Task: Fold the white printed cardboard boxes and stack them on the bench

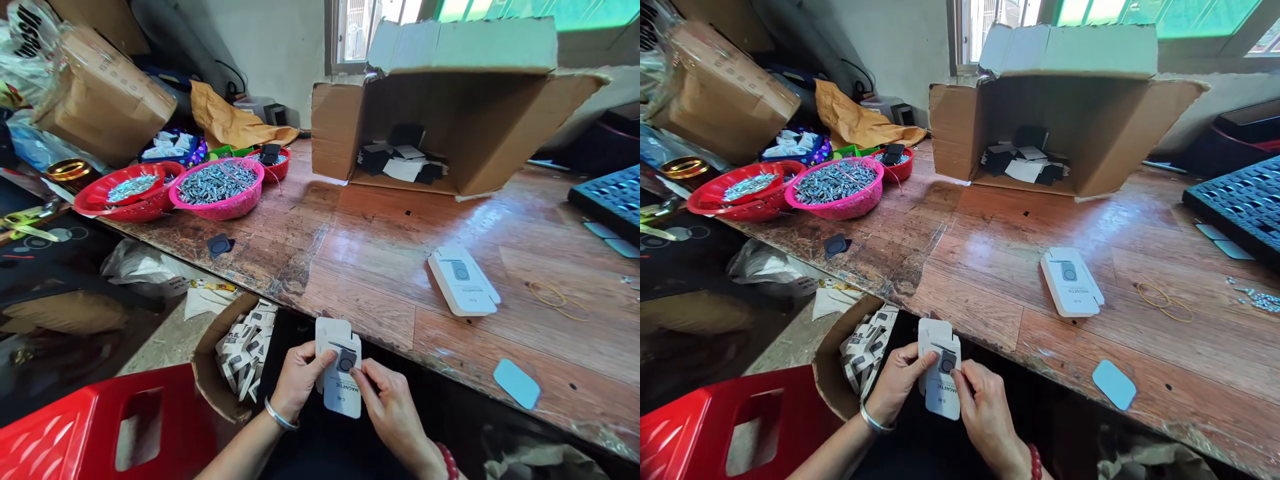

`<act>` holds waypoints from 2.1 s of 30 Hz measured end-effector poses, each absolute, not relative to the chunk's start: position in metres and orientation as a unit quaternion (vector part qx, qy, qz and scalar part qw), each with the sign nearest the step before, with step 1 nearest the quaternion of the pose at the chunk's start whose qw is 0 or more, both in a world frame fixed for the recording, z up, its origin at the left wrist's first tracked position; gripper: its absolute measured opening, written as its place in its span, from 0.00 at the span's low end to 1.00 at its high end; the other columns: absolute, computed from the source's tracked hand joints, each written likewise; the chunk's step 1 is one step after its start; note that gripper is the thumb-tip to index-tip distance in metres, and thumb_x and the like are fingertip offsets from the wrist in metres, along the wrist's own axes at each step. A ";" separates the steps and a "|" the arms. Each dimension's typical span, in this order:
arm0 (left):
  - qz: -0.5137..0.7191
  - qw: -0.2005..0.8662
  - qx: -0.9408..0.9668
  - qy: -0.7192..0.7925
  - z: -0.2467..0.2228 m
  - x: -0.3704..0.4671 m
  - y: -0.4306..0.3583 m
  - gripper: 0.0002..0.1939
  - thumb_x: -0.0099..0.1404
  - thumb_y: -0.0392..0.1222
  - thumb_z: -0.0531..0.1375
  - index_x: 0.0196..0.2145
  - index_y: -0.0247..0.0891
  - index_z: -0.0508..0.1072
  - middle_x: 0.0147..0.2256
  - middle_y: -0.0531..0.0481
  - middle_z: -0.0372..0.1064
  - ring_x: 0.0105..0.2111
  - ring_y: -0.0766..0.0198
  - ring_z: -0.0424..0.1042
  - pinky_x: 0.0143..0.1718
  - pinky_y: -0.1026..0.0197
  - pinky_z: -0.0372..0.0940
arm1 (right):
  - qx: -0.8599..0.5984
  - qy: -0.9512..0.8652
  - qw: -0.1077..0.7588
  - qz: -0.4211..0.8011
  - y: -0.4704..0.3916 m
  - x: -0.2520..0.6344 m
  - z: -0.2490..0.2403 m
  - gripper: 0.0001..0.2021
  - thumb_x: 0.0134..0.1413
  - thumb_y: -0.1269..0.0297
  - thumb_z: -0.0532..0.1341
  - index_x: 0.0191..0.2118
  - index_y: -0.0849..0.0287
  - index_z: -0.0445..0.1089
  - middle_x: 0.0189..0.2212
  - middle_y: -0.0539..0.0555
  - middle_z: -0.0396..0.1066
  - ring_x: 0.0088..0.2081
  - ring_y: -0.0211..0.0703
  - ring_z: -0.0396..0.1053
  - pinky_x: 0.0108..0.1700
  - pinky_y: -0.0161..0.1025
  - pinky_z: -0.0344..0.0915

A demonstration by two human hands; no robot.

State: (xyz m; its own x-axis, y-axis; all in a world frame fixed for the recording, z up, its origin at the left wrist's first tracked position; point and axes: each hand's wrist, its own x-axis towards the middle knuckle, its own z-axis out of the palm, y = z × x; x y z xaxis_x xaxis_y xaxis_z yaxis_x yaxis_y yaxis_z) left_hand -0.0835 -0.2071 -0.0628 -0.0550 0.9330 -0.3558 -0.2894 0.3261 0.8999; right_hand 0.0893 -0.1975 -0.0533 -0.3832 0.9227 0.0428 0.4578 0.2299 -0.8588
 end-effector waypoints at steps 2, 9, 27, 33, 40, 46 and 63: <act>0.518 0.563 0.319 0.559 -0.068 -0.079 -0.213 0.20 0.53 0.44 0.70 0.42 0.36 0.73 0.36 0.49 0.77 0.35 0.59 0.76 0.38 0.62 0.68 | -0.482 -0.730 0.285 0.392 -0.202 0.091 -0.060 0.18 0.65 0.61 0.53 0.23 0.59 0.65 0.20 0.50 0.67 0.22 0.37 0.63 0.25 0.33 0.59; 0.527 0.588 0.334 0.515 -0.078 -0.073 -0.239 0.26 0.57 0.39 0.67 0.51 0.43 0.63 0.41 0.49 0.75 0.39 0.60 0.77 0.43 0.59 0.70 | -0.462 -0.612 0.372 0.523 -0.207 0.106 -0.073 0.17 0.61 0.59 0.60 0.54 0.55 0.68 0.46 0.57 0.74 0.42 0.44 0.74 0.43 0.36 0.72; 0.431 0.648 0.358 0.516 -0.076 -0.075 -0.242 0.26 0.55 0.55 0.68 0.46 0.40 0.68 0.31 0.52 0.72 0.31 0.63 0.71 0.34 0.64 0.63 | -0.456 -0.528 0.317 0.643 -0.208 0.113 -0.071 0.19 0.56 0.46 0.61 0.43 0.57 0.72 0.30 0.52 0.71 0.33 0.44 0.70 0.37 0.38 0.69; 0.431 0.594 0.430 0.526 -0.075 -0.079 -0.241 0.17 0.56 0.54 0.68 0.30 0.36 0.77 0.35 0.45 0.74 0.37 0.58 0.73 0.37 0.61 0.66 | -0.412 -0.599 0.325 0.605 -0.206 0.120 -0.064 0.12 0.54 0.53 0.66 0.30 0.57 0.76 0.41 0.57 0.72 0.41 0.47 0.72 0.43 0.39 0.69; 0.390 0.496 0.535 0.562 -0.051 -0.077 -0.237 0.08 0.60 0.44 0.66 0.28 0.38 0.80 0.31 0.44 0.79 0.34 0.57 0.76 0.38 0.60 0.66 | -0.442 -0.658 0.241 0.560 -0.199 0.113 -0.041 0.06 0.56 0.63 0.64 0.31 0.58 0.75 0.30 0.51 0.73 0.32 0.41 0.70 0.35 0.35 0.65; 0.342 0.516 0.506 0.600 -0.036 -0.077 -0.227 0.09 0.60 0.44 0.65 0.28 0.37 0.81 0.27 0.47 0.79 0.28 0.59 0.74 0.32 0.62 0.64 | -0.458 -0.646 0.193 0.579 -0.187 0.114 -0.029 0.07 0.56 0.65 0.63 0.30 0.59 0.77 0.28 0.51 0.77 0.33 0.43 0.72 0.37 0.36 0.64; 0.388 0.505 0.556 0.533 -0.062 -0.094 -0.245 0.04 0.60 0.39 0.66 0.34 0.41 0.82 0.38 0.42 0.80 0.39 0.55 0.78 0.43 0.57 0.69 | -0.384 -0.659 0.279 0.583 -0.210 0.122 -0.056 0.10 0.59 0.60 0.63 0.44 0.55 0.77 0.40 0.57 0.75 0.41 0.47 0.74 0.45 0.42 0.72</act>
State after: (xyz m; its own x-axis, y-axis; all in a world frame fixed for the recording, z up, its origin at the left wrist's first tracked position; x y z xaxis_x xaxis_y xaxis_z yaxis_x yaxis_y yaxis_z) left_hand -0.0935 -0.2454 -0.0616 0.1295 0.9858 -0.1067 0.2010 0.0793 0.9764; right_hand 0.1222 -0.2096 -0.0562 -0.5490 0.8320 -0.0791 0.1803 0.0255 -0.9833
